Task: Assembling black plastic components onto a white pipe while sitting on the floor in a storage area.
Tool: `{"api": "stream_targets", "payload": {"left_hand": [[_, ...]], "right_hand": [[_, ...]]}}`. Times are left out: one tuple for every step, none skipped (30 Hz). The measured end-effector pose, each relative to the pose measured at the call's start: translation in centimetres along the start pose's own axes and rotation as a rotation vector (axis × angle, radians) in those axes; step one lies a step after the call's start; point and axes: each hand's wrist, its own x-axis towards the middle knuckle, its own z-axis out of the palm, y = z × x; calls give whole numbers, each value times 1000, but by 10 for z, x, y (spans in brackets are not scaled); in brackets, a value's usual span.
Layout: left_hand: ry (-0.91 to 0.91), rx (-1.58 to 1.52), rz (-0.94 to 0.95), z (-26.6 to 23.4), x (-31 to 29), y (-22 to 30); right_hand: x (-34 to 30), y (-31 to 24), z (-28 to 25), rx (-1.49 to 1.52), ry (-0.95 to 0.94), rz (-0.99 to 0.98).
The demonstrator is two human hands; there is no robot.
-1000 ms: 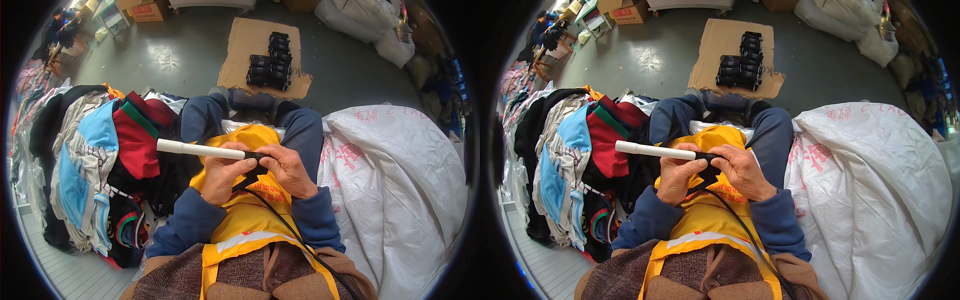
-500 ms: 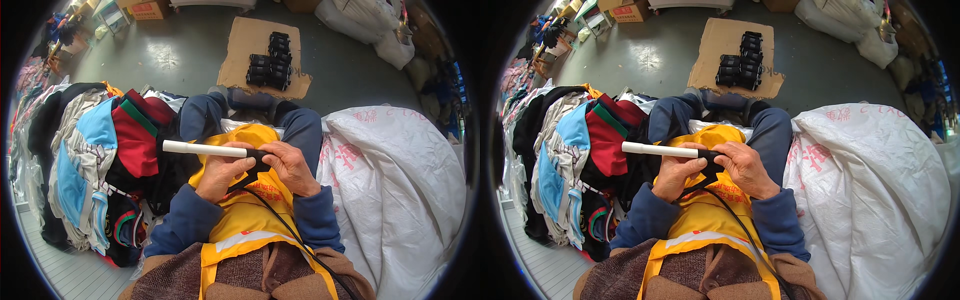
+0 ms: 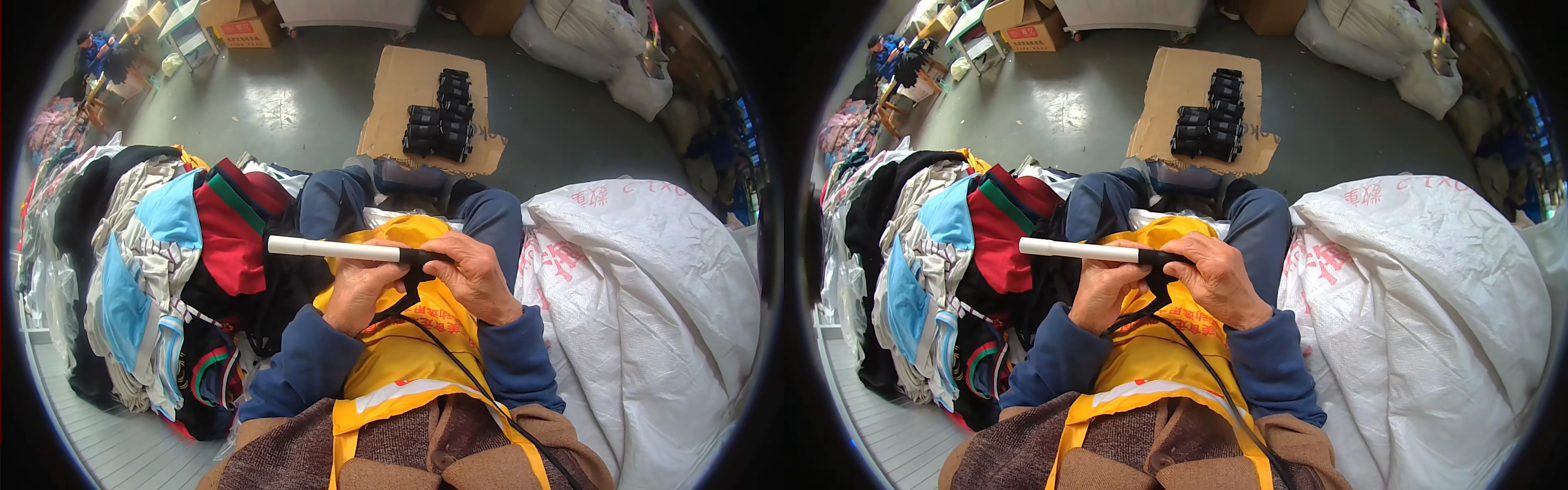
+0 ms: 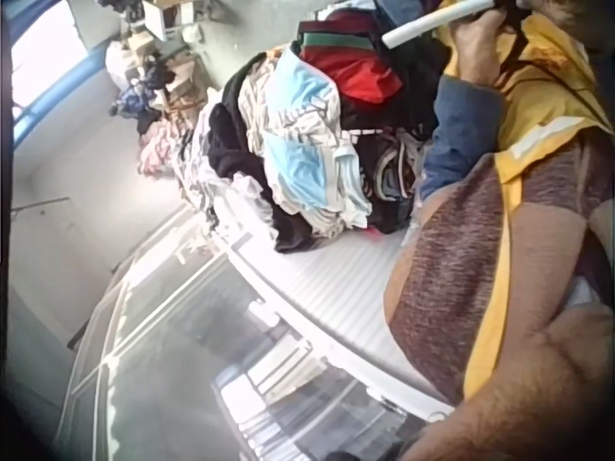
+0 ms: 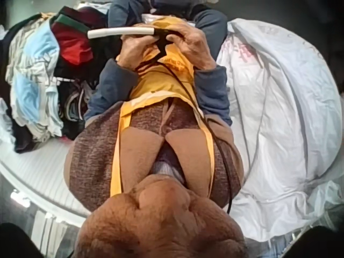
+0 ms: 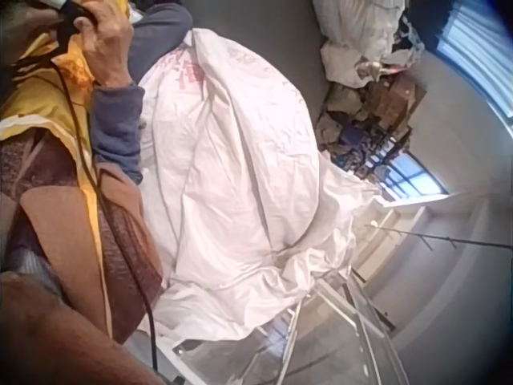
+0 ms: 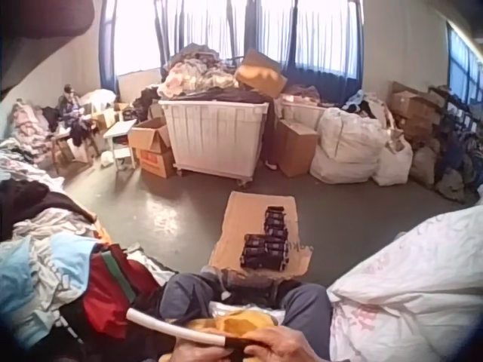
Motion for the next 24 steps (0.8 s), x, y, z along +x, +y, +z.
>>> {"api": "stream_targets", "payload": {"left_hand": [[4,-4,5,0,-1,-2],[-1,26,27,1,-2,-4],[-10,57,45,1,-3,-5],[-10,52,44,1,-4,-6],[25,73,23,2,-6,-6],[60,91,3,3,-7,-6],[61,81,3,4,-8,-6],[81,43,-29,4,-9,-6],[104,1,-60,5,-9,-7],[85,-4,-77,4,-10,-7],[91,-18,-76,3,-9,-8],[73,-13,-91,1,-8,-8],[56,-6,-106,1,-8,-8],[72,-3,-103,2,-8,-9],[75,-6,-102,2,-8,-9],[66,-18,-107,1,-8,-10],[56,-29,-110,1,-7,-9],[54,-30,-113,2,-7,-9],[45,-51,-116,4,-8,-7],[35,-72,-118,6,-8,-5],[29,-76,-113,8,-7,-3],[-15,-69,-72,11,-7,0],[-60,-64,-30,14,-6,3],[-71,-66,-32,20,-5,11]], "right_hand": [[-2,0,0,0,-6,-4],[-4,0,1,23,7,21],[-7,1,3,44,24,51],[-9,0,5,41,20,52],[-10,0,8,55,52,61],[-11,-1,11,68,81,68],[-12,-1,13,62,73,70],[-12,-1,17,95,105,92],[-13,-1,18,127,132,113],[-13,-4,20,156,155,139],[-15,-4,20,150,141,141],[-16,-2,22,144,163,177],[-17,-1,23,138,185,213],[-17,0,23,135,177,214],[-17,0,25,161,191,238],[-16,1,27,188,207,261],[-15,4,27,188,206,260],[-15,7,27,230,205,256],[-15,8,26,271,204,250],[-15,7,25,267,207,251],[-13,7,24,329,220,263],[-11,6,22,390,232,274],[-7,3,19,380,233,266],[-2,-4,11,346,224,233]]}}
